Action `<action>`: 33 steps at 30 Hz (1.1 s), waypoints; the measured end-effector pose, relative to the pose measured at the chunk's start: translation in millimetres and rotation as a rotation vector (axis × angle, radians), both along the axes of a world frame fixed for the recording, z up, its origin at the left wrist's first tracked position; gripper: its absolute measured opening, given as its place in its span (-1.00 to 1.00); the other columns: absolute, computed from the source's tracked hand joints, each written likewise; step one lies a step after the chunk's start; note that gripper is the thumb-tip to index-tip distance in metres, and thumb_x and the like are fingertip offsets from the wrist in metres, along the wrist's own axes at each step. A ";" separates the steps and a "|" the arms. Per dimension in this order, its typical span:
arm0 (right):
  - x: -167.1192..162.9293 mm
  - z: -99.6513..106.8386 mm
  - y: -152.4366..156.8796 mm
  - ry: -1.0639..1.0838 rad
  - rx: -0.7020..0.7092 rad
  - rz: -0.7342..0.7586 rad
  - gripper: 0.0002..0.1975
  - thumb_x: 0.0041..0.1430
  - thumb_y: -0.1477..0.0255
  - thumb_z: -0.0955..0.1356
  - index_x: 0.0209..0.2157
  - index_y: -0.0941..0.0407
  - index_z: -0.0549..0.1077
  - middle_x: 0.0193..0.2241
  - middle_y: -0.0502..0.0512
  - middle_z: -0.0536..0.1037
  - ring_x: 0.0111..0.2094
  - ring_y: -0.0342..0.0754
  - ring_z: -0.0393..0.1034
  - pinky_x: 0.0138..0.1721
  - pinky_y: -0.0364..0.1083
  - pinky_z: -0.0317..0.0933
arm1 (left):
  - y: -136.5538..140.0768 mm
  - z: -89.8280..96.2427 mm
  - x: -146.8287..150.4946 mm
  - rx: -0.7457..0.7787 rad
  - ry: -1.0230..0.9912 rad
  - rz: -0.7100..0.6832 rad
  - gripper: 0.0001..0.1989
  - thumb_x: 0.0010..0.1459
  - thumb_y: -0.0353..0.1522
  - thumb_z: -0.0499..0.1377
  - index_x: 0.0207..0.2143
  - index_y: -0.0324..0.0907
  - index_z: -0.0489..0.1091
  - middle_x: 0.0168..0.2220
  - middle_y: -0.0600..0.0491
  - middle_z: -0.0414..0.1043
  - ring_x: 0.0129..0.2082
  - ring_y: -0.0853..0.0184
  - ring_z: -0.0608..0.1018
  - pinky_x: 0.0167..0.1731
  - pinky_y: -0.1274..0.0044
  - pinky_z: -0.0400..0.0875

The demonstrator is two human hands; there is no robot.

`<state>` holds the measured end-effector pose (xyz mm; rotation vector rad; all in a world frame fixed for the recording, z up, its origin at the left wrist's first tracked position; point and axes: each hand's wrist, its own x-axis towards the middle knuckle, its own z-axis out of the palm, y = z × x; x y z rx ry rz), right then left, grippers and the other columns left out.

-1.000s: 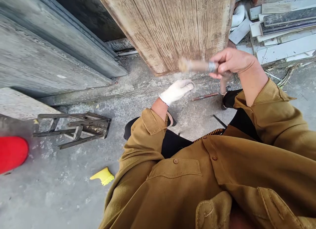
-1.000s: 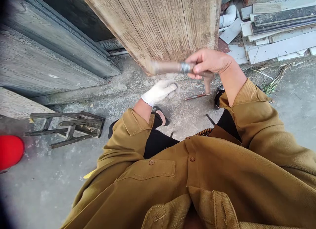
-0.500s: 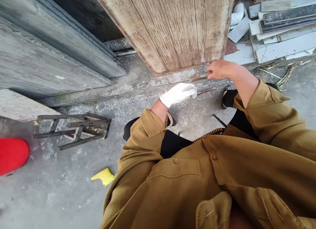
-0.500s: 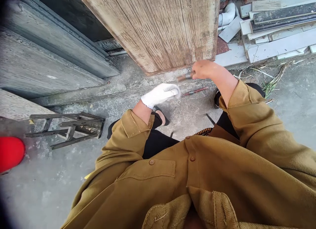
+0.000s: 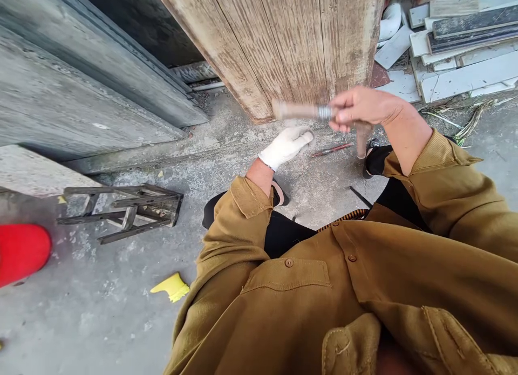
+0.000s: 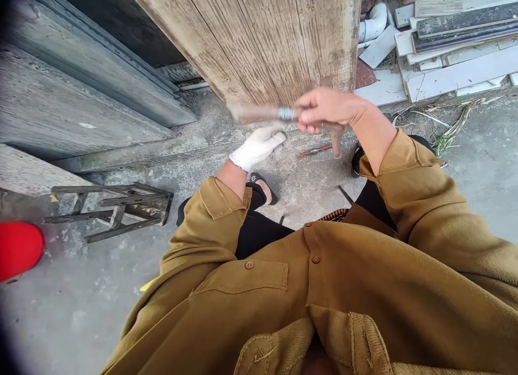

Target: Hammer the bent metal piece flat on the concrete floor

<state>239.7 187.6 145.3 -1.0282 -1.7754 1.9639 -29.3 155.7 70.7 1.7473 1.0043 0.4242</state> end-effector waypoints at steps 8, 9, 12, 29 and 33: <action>-4.4 -25.7 15.7 -0.625 0.380 -0.341 -0.82 0.31 0.32 0.43 -0.34 0.10 0.44 -0.38 0.11 0.50 -0.20 0.01 0.36 -0.14 -0.02 0.21 | -13.8 9.5 10.6 0.084 0.016 -0.196 -0.70 0.32 -0.23 0.09 -0.38 -0.22 0.46 -0.42 0.07 0.50 -0.43 0.39 0.46 -0.30 0.55 0.37; -6.9 -27.7 14.8 -0.739 0.448 -0.251 -0.85 0.29 0.34 0.45 -0.32 0.12 0.49 -0.35 0.15 0.54 -0.13 0.07 0.40 -0.09 0.00 0.21 | -12.6 11.3 7.2 0.124 0.041 -0.185 -0.70 0.32 -0.23 0.09 -0.37 -0.22 0.46 -0.40 0.07 0.51 -0.40 0.38 0.48 -0.26 0.54 0.38; -16.7 -28.5 4.9 -0.942 0.477 0.126 -0.90 0.28 0.43 0.46 -0.27 0.18 0.59 -0.35 0.17 0.57 -0.16 0.08 0.45 -0.13 -0.01 0.22 | -7.1 15.0 -6.4 0.249 0.154 -0.135 -0.70 0.33 -0.23 0.08 -0.32 -0.21 0.49 -0.37 0.07 0.53 -0.34 0.32 0.52 -0.19 0.49 0.40; -16.8 -15.1 -53.4 -0.167 0.179 -0.345 -0.66 0.36 0.22 0.44 -0.42 0.12 0.38 -0.45 0.04 0.47 -0.47 -0.17 0.30 -0.40 -0.14 0.23 | -83.5 -9.8 -3.3 0.308 0.521 -0.120 -0.63 0.50 -0.20 -0.01 -0.14 -0.18 0.54 -0.25 -0.01 0.59 -0.24 0.25 0.60 -0.20 0.50 0.37; -21.9 -40.8 -62.7 -0.548 0.342 -0.278 -0.79 0.39 0.33 0.38 -0.30 0.17 0.50 -0.38 0.12 0.56 -0.39 -0.09 0.40 -0.31 -0.10 0.25 | -109.9 -13.3 9.0 0.360 0.566 -0.171 -0.65 0.50 -0.23 0.01 -0.12 -0.15 0.56 -0.21 -0.04 0.63 -0.19 0.21 0.63 -0.16 0.47 0.39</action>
